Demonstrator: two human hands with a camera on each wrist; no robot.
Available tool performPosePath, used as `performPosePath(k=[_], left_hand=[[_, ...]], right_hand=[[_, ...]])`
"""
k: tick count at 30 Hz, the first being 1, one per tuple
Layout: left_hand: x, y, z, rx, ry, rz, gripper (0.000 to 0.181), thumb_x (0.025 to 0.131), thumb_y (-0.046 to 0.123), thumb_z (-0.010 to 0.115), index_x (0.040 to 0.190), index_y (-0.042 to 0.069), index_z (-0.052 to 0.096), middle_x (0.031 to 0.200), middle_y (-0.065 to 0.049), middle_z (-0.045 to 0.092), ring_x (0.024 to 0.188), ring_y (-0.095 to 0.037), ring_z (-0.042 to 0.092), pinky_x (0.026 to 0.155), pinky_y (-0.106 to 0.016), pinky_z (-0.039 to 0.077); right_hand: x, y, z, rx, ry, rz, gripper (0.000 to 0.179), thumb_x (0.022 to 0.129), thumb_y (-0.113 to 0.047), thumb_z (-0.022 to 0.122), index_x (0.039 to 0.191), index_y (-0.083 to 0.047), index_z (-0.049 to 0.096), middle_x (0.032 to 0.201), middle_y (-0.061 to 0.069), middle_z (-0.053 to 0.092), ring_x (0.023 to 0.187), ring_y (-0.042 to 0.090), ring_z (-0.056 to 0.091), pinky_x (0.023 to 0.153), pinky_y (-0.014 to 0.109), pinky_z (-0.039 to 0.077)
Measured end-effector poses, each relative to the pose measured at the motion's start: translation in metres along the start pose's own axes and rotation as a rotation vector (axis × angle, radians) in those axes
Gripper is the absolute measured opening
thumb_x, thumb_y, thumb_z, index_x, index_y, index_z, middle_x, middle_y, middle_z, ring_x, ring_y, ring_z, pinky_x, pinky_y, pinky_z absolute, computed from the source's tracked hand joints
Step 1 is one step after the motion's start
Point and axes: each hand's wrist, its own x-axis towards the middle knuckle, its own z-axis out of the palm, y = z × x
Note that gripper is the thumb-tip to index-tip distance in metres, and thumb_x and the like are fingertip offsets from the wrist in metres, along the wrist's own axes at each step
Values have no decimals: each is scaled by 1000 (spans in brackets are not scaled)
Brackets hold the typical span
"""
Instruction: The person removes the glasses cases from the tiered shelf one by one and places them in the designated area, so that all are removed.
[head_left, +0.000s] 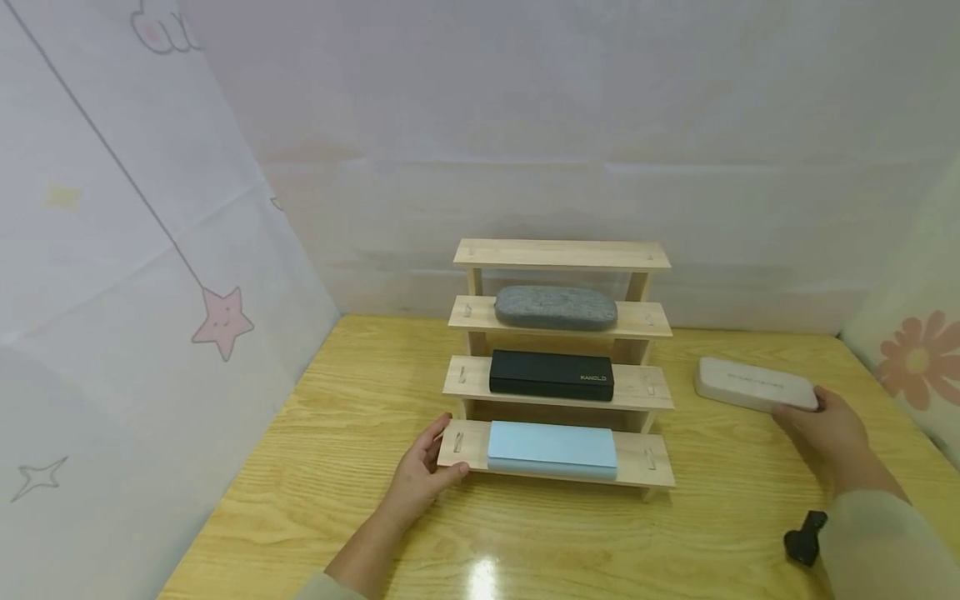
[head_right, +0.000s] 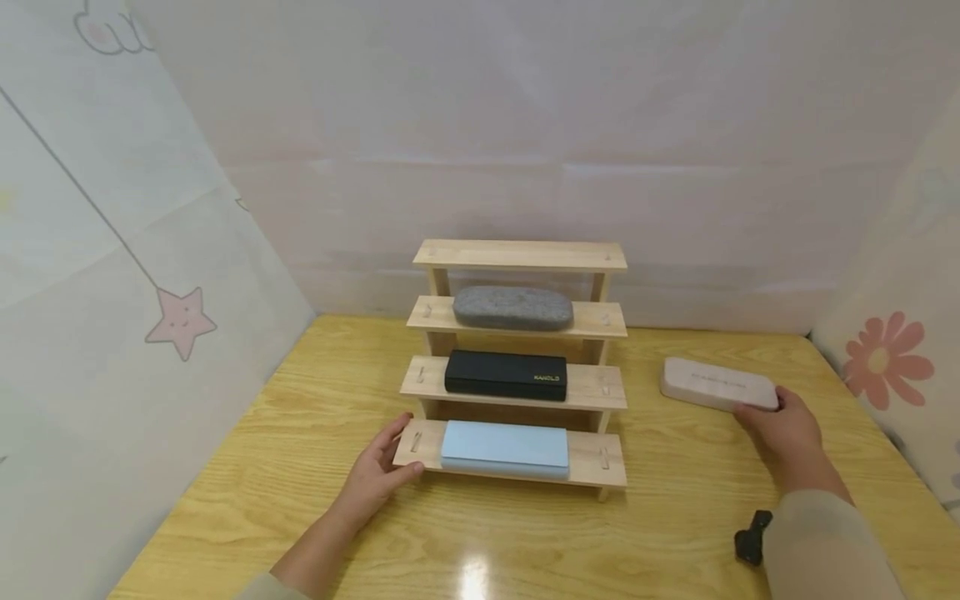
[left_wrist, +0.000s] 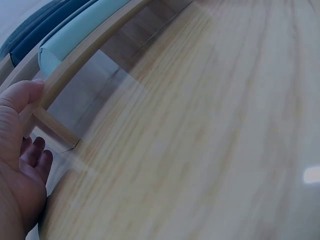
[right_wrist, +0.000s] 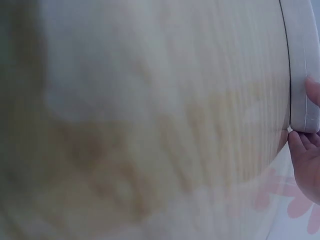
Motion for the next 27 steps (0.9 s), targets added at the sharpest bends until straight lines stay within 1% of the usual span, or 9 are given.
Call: performPosePath(k=[4, 5, 8, 12, 14, 17, 19, 22, 27], left_hand=[[0, -2, -1, 22, -10, 46, 85, 83, 12, 78, 152, 1, 30, 158, -21, 30, 142, -38, 37, 95, -13, 44], [0, -2, -1, 35, -18, 68, 84, 84, 13, 77, 152, -1, 29, 157, -24, 30, 141, -37, 39, 95, -13, 44], [0, -3, -1, 34, -25, 85, 85, 84, 15, 77, 151, -3, 29, 156, -26, 30, 139, -37, 41, 94, -13, 45], [0, -1, 0, 1, -23, 45, 85, 83, 12, 78, 152, -1, 29, 157, -23, 30, 140, -40, 38, 95, -15, 46], [0, 0, 0, 5, -16, 26, 84, 84, 9, 77, 152, 0, 29, 158, -22, 30, 141, -40, 37, 95, -16, 45], [0, 0, 1, 8, 0, 4, 83, 84, 5, 76, 152, 2, 30, 157, -20, 33, 141, -39, 37, 96, -16, 45], [1, 0, 1, 6, 9, -4, 82, 84, 4, 75, 152, 3, 30, 156, -20, 35, 141, -38, 38, 95, -15, 45], [1, 0, 1, -18, 11, -9, 82, 83, 2, 75, 152, 4, 31, 155, -20, 36, 141, -37, 39, 95, -16, 45], [1, 0, 2, -35, 16, -13, 82, 82, 2, 76, 152, 5, 32, 155, -19, 37, 141, -37, 39, 97, -20, 45]], right_hand=[[4, -1, 1, -2, 17, 40, 99, 96, -53, 50, 148, 18, 4, 150, 44, 10, 136, 63, 15, 110, 68, 20], [5, -1, 1, 0, 19, 43, 98, 96, -52, 50, 147, 18, 4, 150, 44, 11, 136, 62, 16, 110, 68, 20], [5, -2, 2, 12, 13, 45, 99, 96, -53, 51, 147, 18, 6, 150, 44, 12, 136, 62, 17, 110, 68, 21], [5, -6, 0, 25, -4, 80, 106, 94, -56, 52, 148, 15, -5, 152, 43, 2, 138, 62, 11, 111, 68, 18], [5, -10, -1, 25, -6, 105, 111, 93, -59, 52, 148, 13, -11, 152, 42, -4, 139, 62, 6, 112, 69, 15], [4, -17, -3, 41, 6, 123, 110, 93, -60, 49, 148, 11, -15, 153, 39, -12, 139, 61, -1, 111, 70, 13], [2, -23, -5, 50, 25, 111, 106, 95, -59, 44, 149, 10, -14, 153, 39, -13, 139, 62, -1, 109, 72, 16], [-2, -34, -8, 70, 55, 62, 98, 98, -55, 39, 150, 10, -13, 154, 38, -12, 138, 63, 1, 107, 73, 19], [-8, -58, -10, 94, 89, -31, 95, 99, -56, 37, 152, 6, -10, 156, 37, -7, 139, 62, 6, 104, 73, 23]])
